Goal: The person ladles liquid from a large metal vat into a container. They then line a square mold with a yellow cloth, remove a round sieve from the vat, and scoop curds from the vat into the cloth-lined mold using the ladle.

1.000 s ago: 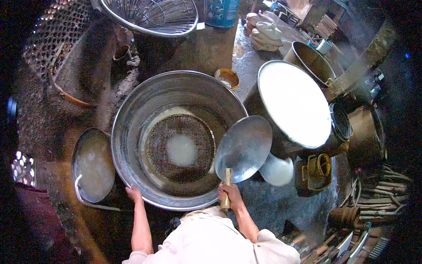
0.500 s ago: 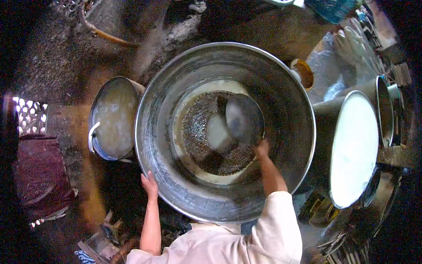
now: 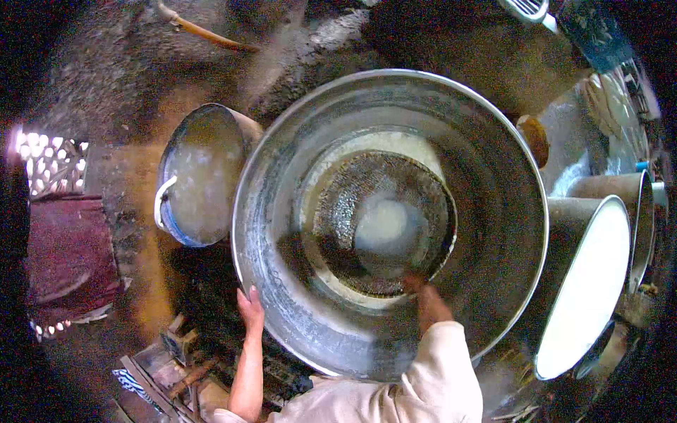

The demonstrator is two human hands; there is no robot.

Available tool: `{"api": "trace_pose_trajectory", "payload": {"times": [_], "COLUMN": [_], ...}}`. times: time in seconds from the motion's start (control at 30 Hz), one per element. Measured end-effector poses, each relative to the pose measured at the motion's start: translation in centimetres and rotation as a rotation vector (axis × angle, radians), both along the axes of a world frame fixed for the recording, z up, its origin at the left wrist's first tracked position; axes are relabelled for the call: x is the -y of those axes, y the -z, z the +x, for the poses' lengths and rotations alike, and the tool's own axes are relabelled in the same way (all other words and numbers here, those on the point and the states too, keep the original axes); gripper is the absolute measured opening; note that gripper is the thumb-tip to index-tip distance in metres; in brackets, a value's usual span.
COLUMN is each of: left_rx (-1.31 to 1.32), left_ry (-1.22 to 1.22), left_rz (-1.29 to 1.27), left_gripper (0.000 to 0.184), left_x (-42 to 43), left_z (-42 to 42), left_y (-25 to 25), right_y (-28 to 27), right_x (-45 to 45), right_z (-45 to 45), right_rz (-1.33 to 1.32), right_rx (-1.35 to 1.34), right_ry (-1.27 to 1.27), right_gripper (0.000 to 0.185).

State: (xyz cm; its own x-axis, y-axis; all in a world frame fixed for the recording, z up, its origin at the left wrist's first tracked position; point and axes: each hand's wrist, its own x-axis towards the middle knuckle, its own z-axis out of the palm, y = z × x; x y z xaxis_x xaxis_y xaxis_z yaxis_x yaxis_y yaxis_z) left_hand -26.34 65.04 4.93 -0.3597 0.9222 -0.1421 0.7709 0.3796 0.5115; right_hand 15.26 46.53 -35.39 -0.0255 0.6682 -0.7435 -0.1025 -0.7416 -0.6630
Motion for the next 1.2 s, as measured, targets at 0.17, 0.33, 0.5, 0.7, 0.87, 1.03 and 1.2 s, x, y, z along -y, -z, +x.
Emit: {"api": "trace_pose_trajectory", "payload": {"times": [0.17, 0.33, 0.5, 0.7, 0.87, 1.03, 1.2], "left_rx": [0.128, 0.161, 0.103, 0.186, 0.2, 0.46, 0.948], "left_ry": [0.043, 0.077, 0.112, 0.167, 0.256, 0.349, 0.263], "left_rz": [0.074, 0.074, 0.187, 0.099, 0.265, 0.021, -0.216], "left_gripper": [0.04, 0.036, 0.037, 0.032, 0.033, 0.034, 0.015], "left_x": [0.2, 0.4, 0.6, 0.1, 2.8, 8.4, 15.3], "left_z": [-0.6, -1.4, -2.1, -3.2, -3.6, -6.7, -15.3], "left_y": [0.4, 0.7, 2.4, 4.2, 3.0, 2.3, 0.0], "right_y": [-15.6, -27.3, -38.0, -46.5, -49.8, -49.2, -51.5], "right_x": [-4.4, -7.2, -2.5, 10.2, 16.4, 17.9, 14.8], "right_z": [-14.9, -21.8, -18.0, -14.5, -18.4, -22.2, -23.1], "right_rz": [-0.429, -0.327, -0.144, 0.18, 0.445, 0.456, 0.41], "right_rx": [-0.733, -0.881, -0.703, -0.441, -0.653, -0.44, 0.363], "right_ry": [0.235, 0.541, 0.525, 0.635, 1.013, 1.174, 0.739], "right_gripper": [0.011, 0.014, 0.013, 0.012, 0.005, 0.012, 0.008]}}
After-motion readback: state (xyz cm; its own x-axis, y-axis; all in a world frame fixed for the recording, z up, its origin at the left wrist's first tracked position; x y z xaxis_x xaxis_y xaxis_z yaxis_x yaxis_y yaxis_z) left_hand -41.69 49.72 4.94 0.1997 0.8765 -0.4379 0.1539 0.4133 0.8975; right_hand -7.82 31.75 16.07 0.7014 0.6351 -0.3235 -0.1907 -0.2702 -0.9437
